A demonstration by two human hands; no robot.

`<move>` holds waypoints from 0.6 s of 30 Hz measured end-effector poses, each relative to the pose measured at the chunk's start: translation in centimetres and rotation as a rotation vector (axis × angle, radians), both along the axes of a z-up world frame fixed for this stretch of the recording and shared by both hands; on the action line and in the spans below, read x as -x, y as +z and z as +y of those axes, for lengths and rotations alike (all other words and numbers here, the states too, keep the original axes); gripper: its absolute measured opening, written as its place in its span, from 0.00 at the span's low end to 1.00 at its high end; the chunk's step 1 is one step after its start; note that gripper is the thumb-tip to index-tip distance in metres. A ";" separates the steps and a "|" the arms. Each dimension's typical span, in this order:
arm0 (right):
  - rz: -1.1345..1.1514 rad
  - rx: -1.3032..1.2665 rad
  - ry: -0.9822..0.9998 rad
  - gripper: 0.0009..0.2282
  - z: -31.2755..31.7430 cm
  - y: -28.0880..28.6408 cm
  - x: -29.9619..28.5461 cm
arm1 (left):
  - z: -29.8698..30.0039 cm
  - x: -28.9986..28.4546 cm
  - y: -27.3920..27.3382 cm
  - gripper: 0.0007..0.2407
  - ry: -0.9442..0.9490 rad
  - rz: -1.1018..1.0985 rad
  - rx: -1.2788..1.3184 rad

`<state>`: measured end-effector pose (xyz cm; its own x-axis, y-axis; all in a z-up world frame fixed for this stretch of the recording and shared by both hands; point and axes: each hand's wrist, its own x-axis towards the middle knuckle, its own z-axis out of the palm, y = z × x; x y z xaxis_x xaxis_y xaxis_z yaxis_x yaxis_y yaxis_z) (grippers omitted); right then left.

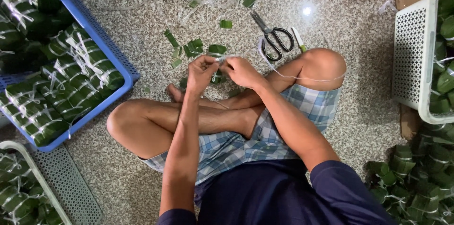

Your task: The person ties plastic strings around green leaf-wrapped food bundles while sitting on the floor, using shears to cut the string.

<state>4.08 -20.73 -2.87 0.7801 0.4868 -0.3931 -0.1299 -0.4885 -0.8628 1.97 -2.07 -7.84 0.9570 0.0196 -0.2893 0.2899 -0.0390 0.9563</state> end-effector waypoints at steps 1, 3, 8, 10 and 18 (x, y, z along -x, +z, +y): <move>-0.001 0.000 -0.001 0.14 -0.4 -0.2 -0.1 | -0.1 -0.2 0.2 0.05 -0.001 -0.001 0.000; -0.045 0.083 0.096 0.15 -0.9 -0.7 0.0 | 0.0 -0.3 0.7 0.02 -0.064 0.070 -0.166; -0.264 0.147 -0.002 0.07 -0.7 -5.6 -0.4 | 0.3 0.3 -6.0 0.05 -0.159 -0.619 -0.763; -0.348 0.101 -0.069 0.08 -0.3 -3.9 -0.8 | 0.1 0.3 -6.1 0.04 -0.159 -0.724 -0.903; -0.088 -0.247 -0.025 0.09 -0.3 -2.2 -2.0 | -0.4 0.1 -4.1 0.07 -0.121 -0.916 -0.986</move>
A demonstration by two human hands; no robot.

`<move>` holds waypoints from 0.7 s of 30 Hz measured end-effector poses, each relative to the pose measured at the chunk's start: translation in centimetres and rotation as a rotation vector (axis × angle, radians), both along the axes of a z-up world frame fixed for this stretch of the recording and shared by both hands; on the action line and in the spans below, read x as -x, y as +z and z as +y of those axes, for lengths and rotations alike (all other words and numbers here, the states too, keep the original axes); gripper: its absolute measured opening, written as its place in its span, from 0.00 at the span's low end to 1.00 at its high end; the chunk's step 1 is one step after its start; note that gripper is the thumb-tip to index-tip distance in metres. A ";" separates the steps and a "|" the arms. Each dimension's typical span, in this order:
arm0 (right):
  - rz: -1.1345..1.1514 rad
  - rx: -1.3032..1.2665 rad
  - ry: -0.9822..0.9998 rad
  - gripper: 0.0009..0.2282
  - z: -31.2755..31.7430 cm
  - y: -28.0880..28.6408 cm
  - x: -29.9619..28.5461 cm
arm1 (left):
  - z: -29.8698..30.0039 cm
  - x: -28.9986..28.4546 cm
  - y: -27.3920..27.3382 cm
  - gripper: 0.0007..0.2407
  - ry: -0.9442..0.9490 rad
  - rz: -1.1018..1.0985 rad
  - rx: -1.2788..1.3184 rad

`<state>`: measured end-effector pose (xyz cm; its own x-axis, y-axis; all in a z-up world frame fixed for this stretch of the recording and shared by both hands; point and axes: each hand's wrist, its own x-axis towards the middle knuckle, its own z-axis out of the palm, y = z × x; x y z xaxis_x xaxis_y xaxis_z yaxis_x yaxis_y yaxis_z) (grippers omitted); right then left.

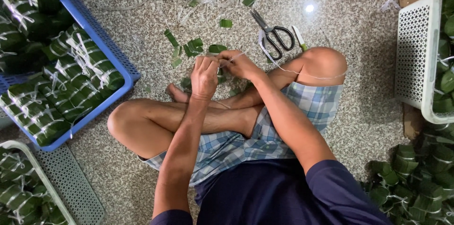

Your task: The person ties plastic strings around green leaf-wrapped food bundles while sitting on the floor, using shears to cut the string.

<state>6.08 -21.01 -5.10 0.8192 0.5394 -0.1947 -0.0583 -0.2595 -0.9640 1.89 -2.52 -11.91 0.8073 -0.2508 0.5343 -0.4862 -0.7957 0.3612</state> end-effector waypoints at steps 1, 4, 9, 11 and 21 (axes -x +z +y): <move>-0.001 0.001 0.000 0.09 0.1 -0.8 0.1 | 0.1 0.1 -0.5 0.07 0.000 -0.001 0.001; -0.083 0.091 -0.026 0.10 0.1 -2.4 0.3 | 0.2 0.5 -1.4 0.05 0.029 0.124 0.153; -0.292 0.635 0.031 0.09 0.5 -0.8 0.8 | -0.6 1.3 0.6 0.08 0.152 0.480 0.599; -0.250 0.619 0.036 0.10 0.4 -0.5 1.2 | -0.9 1.2 2.2 0.06 0.205 0.565 0.685; -0.133 0.694 0.056 0.10 -0.2 -3.8 2.2 | -0.7 0.8 3.2 0.04 0.475 0.791 0.899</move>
